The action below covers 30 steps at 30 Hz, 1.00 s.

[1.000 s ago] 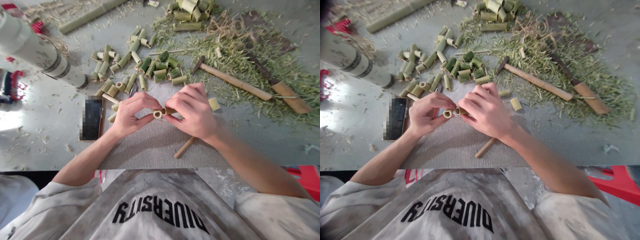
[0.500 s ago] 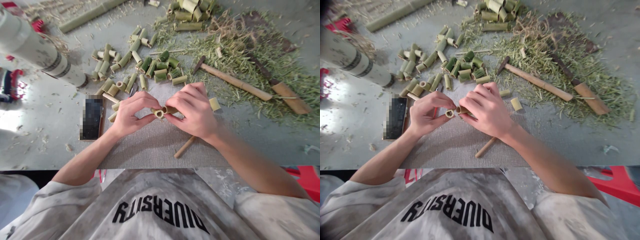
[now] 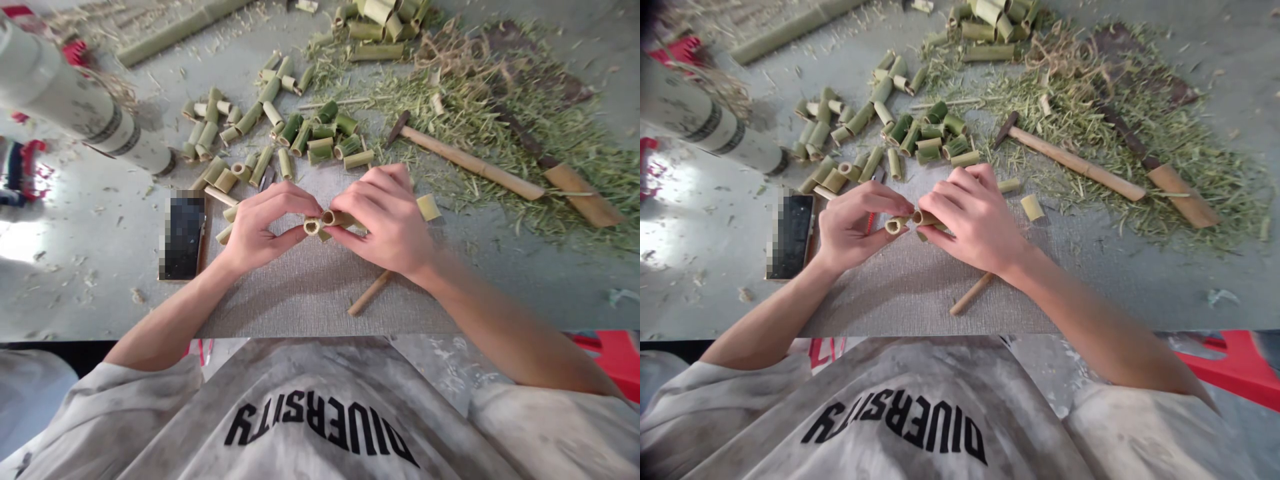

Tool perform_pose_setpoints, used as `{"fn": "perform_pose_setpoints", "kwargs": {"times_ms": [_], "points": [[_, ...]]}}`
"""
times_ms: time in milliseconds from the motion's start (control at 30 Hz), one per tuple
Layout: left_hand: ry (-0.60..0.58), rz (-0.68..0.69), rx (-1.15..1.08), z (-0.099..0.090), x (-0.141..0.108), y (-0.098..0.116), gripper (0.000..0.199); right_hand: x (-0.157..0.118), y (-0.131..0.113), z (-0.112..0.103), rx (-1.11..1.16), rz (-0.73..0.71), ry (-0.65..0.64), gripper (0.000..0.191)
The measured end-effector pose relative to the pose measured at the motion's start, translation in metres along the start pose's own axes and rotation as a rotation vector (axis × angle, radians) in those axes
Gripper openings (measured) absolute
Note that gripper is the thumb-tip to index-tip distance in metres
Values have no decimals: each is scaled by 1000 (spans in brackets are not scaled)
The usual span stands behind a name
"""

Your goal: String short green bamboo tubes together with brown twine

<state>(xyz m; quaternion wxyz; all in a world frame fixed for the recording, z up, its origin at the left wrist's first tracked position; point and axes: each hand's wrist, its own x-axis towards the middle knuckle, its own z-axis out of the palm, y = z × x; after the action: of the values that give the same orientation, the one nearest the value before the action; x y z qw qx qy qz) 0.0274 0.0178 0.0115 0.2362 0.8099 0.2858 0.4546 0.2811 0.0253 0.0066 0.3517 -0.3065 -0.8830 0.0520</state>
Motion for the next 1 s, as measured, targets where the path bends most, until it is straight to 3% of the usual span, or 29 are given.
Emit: {"fn": "perform_pose_setpoints", "kwargs": {"times_ms": [167,333,533,667,767,1000], "points": [[5,-111,-39,0,-4,-2,14,-2,4,4,14,45,-43,26],[61,-240,-219,3,-8,-8,27,-5,14,13,158,119,-148,41],[87,-331,-309,4,-9,-17,34,-2,13,12,373,125,-141,7],[124,-364,-307,4,-11,-23,26,0,11,8,361,171,-56,8],[73,-370,-323,3,-10,-21,27,1,13,6,362,181,-22,7],[-138,-412,-363,1,-3,-8,48,-1,11,6,345,151,-28,14]]}}
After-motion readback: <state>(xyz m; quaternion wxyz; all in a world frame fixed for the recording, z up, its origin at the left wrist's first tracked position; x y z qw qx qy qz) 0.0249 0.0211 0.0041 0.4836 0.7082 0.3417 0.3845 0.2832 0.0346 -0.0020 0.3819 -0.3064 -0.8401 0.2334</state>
